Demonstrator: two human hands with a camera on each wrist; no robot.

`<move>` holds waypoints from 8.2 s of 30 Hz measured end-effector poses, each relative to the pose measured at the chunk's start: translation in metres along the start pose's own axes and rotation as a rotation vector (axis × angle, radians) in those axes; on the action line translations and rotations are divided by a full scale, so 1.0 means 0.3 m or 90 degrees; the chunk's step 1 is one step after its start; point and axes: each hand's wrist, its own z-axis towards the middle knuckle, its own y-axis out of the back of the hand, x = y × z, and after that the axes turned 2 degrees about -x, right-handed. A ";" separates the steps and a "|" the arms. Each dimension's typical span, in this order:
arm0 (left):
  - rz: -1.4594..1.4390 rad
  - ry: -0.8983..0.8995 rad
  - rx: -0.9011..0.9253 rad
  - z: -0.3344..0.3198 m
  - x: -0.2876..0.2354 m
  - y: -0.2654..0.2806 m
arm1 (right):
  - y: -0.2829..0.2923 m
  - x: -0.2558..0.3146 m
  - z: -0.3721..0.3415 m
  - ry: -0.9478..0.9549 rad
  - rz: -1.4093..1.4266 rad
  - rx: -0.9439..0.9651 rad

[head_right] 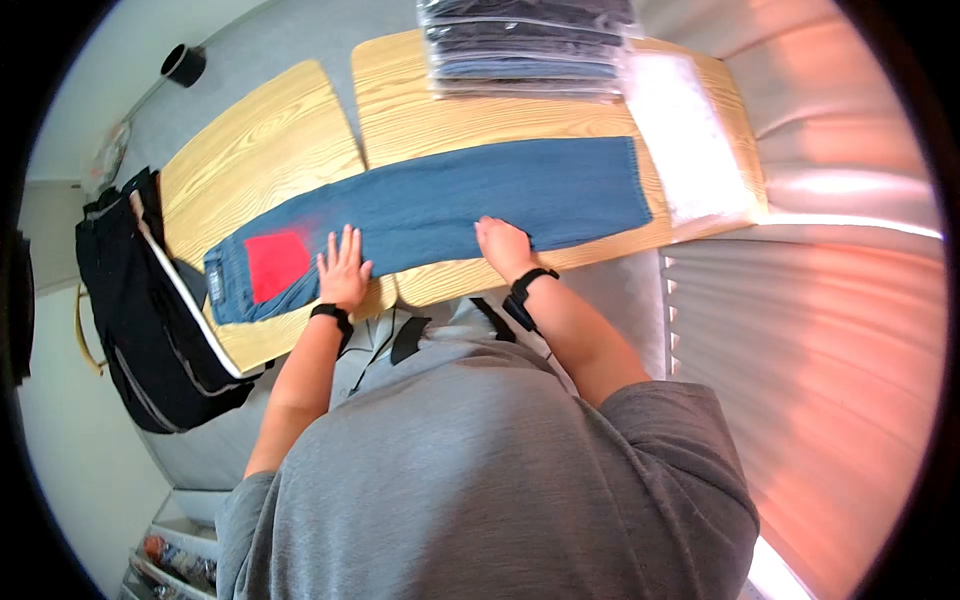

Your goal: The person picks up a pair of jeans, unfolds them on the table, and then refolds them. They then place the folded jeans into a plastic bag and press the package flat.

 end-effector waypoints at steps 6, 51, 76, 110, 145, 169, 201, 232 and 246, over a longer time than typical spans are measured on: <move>0.028 0.010 0.049 0.007 -0.011 0.010 | 0.191 -0.595 -0.162 -0.147 -0.088 -0.159; 0.059 0.005 -0.040 -0.014 -0.024 0.009 | 0.257 0.301 0.035 -0.073 0.333 -0.223; -0.016 -0.037 -0.082 -0.027 0.015 0.000 | -0.169 0.481 -0.033 0.200 0.004 -0.019; -0.255 -0.100 -0.104 -0.029 0.084 -0.038 | -0.127 -0.011 -0.157 -0.359 0.319 -0.351; -0.278 -0.103 -0.105 -0.037 0.090 -0.021 | -0.181 0.524 0.452 0.135 0.185 0.022; -0.325 0.520 -0.152 -0.252 0.980 0.076 | -0.310 0.632 0.035 0.072 -0.178 -0.082; -0.530 -0.388 0.102 0.180 -0.295 0.366 | -0.452 0.523 -0.024 -0.035 0.193 -0.026; -0.134 -0.176 -0.001 0.003 -0.095 0.149 | 0.200 -0.071 0.130 -0.358 0.698 0.252; -0.109 -0.184 -0.100 0.039 -0.286 0.177 | 0.200 -0.190 0.132 -0.393 0.843 0.312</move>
